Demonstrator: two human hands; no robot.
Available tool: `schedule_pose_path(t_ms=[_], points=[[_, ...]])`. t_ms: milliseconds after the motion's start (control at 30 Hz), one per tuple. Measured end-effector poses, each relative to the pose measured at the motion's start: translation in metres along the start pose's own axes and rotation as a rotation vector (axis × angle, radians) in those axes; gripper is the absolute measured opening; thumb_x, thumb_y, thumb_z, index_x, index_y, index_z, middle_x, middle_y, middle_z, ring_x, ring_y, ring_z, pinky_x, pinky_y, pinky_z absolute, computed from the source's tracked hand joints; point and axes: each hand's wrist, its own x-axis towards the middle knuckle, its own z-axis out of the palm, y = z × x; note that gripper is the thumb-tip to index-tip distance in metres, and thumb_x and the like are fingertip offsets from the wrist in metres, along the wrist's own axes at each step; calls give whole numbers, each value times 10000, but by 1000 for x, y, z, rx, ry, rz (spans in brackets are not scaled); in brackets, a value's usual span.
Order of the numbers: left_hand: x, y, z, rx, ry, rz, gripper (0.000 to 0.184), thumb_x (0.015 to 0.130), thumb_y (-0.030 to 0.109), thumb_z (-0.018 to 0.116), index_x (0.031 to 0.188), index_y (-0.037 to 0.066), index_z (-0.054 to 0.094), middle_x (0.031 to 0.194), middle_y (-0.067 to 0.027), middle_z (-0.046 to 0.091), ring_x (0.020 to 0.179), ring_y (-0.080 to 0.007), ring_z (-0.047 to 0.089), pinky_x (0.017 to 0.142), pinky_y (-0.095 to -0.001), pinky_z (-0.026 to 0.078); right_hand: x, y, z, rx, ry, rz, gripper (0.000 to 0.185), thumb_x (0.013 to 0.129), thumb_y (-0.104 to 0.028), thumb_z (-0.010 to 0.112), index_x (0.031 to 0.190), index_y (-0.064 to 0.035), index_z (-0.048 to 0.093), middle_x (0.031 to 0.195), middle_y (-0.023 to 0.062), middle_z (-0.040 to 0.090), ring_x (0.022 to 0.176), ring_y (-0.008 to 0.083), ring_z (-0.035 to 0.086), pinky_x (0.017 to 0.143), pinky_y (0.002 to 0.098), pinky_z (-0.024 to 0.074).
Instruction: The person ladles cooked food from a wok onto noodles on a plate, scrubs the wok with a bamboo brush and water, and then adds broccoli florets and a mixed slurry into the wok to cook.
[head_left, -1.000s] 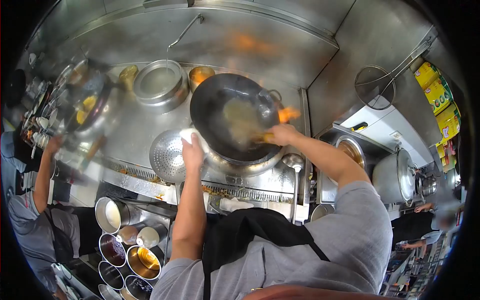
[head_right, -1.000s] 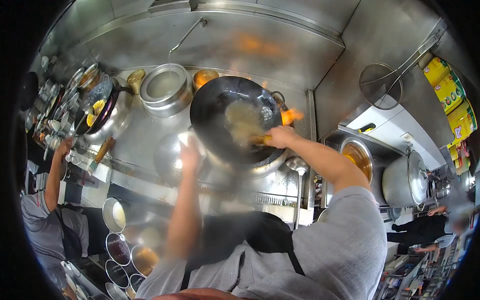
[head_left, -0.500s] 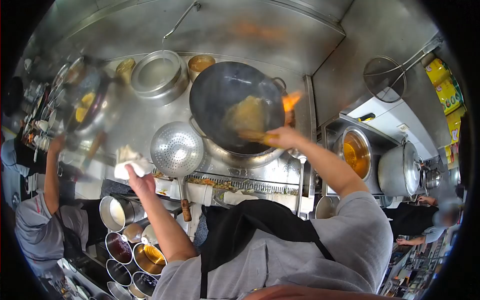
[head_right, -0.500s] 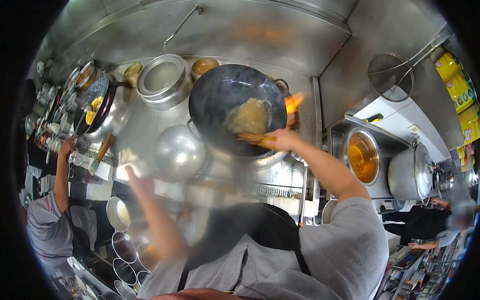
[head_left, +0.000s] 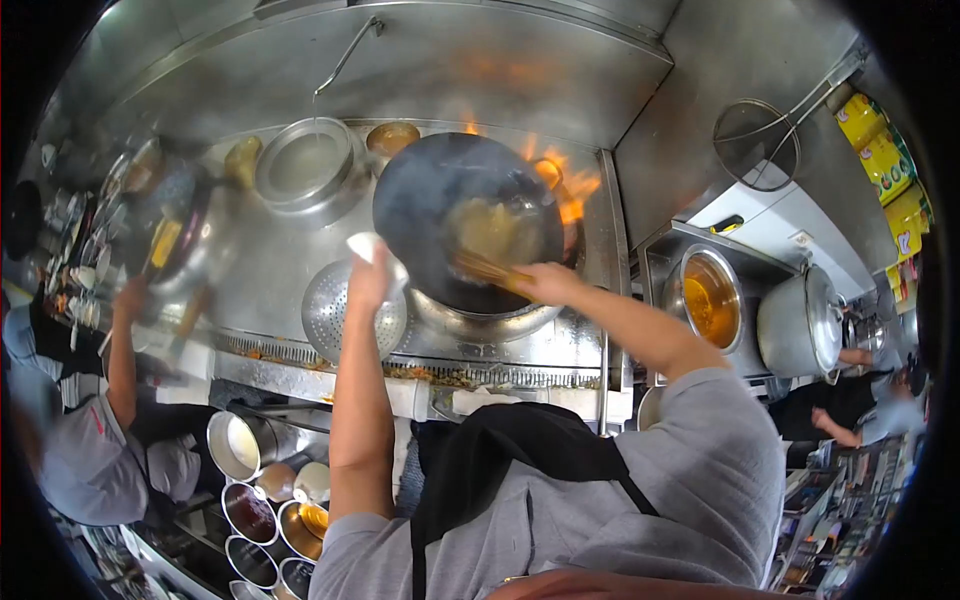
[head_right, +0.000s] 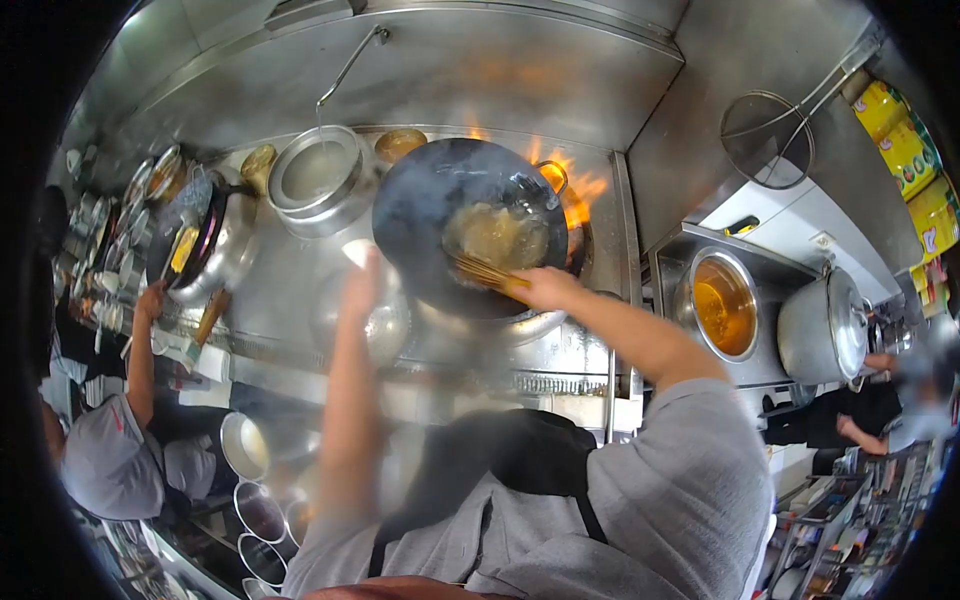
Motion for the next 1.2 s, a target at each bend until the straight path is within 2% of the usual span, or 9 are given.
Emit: schedule_pose_path(t_ms=[67, 233, 400, 467, 667, 767, 967, 1133, 1200], points=[[13, -11, 12, 394, -38, -52, 827, 811, 568, 582, 1298, -79, 413, 1151, -283, 590, 1103, -379, 577, 965, -398, 418, -16, 50, -33, -65, -103, 40, 517, 869, -523, 475, 1314, -266, 533, 1196, 122, 622, 1081, 329, 599, 916, 439, 477], [-23, 5, 25, 4, -12, -145, 764, 722, 359, 773, 1255, -75, 437, 1106, -226, 616, 994, -295, 621, 877, -365, 478, 59, 55, -117, -243, 234, 237, 392, 895, -463, 493, 1228, -272, 576, 1011, 108, 684, 938, 288, 658, 785, 461, 516], [-36, 0, 61, -290, 163, -215, 648, 722, 258, 753, 1207, -69, 473, 1065, -202, 626, 962, -291, 620, 863, -374, 477, 117, -42, 9, 59, 308, 84, 494, 916, -438, 482, 1374, -260, 430, 1006, 162, 667, 923, 369, 645, 810, 500, 499], [-38, 7, 60, 65, 238, -212, 588, 700, 175, 692, 1194, -62, 479, 1080, -231, 624, 997, -345, 614, 893, -395, 465, 117, -43, 37, 33, 416, -57, 526, 919, -467, 467, 1409, -290, 397, 960, 188, 676, 903, 388, 646, 798, 515, 497], [-51, 21, 47, 173, 154, -184, 541, 683, 161, 638, 1161, -52, 503, 1084, -255, 621, 1034, -377, 605, 904, -408, 458, 148, -45, 21, 404, 464, 430, 434, 921, -454, 478, 1261, -193, 543, 945, 199, 668, 866, 381, 644, 747, 489, 490], [-41, 24, 35, 80, 54, -148, 488, 674, 131, 629, 1114, -51, 524, 1023, -215, 640, 953, -325, 638, 830, -389, 488, 116, -61, 64, 419, 358, -36, 470, 907, -373, 535, 1309, -129, 524, 1096, 204, 642, 905, 373, 632, 817, 456, 483], [-12, 22, 19, 110, -40, -107, 353, 717, 165, 608, 998, -47, 584, 900, -171, 664, 843, -269, 649, 731, -380, 499, 3, 28, -37, 81, -315, -84, 559, 881, -493, 557, 1325, -154, 535, 1289, 151, 568, 1173, 316, 552, 1030, 386, 393], [-29, 13, 22, 14, -122, -155, 464, 831, 306, 613, 1114, -58, 559, 998, -202, 657, 925, -289, 643, 814, -386, 485, 93, 38, -34, 24, 120, 178, 468, 899, -523, 457, 1174, -187, 634, 1152, 141, 642, 1051, 308, 615, 876, 424, 476], [-48, 10, 27, 78, 105, -141, 603, 875, 398, 594, 1239, -67, 471, 1103, -229, 622, 1019, -321, 614, 899, -392, 453, 108, -2, -2, 231, 145, 274, 477, 910, -533, 410, 1194, -205, 608, 1075, 127, 669, 970, 302, 638, 815, 424, 488]])
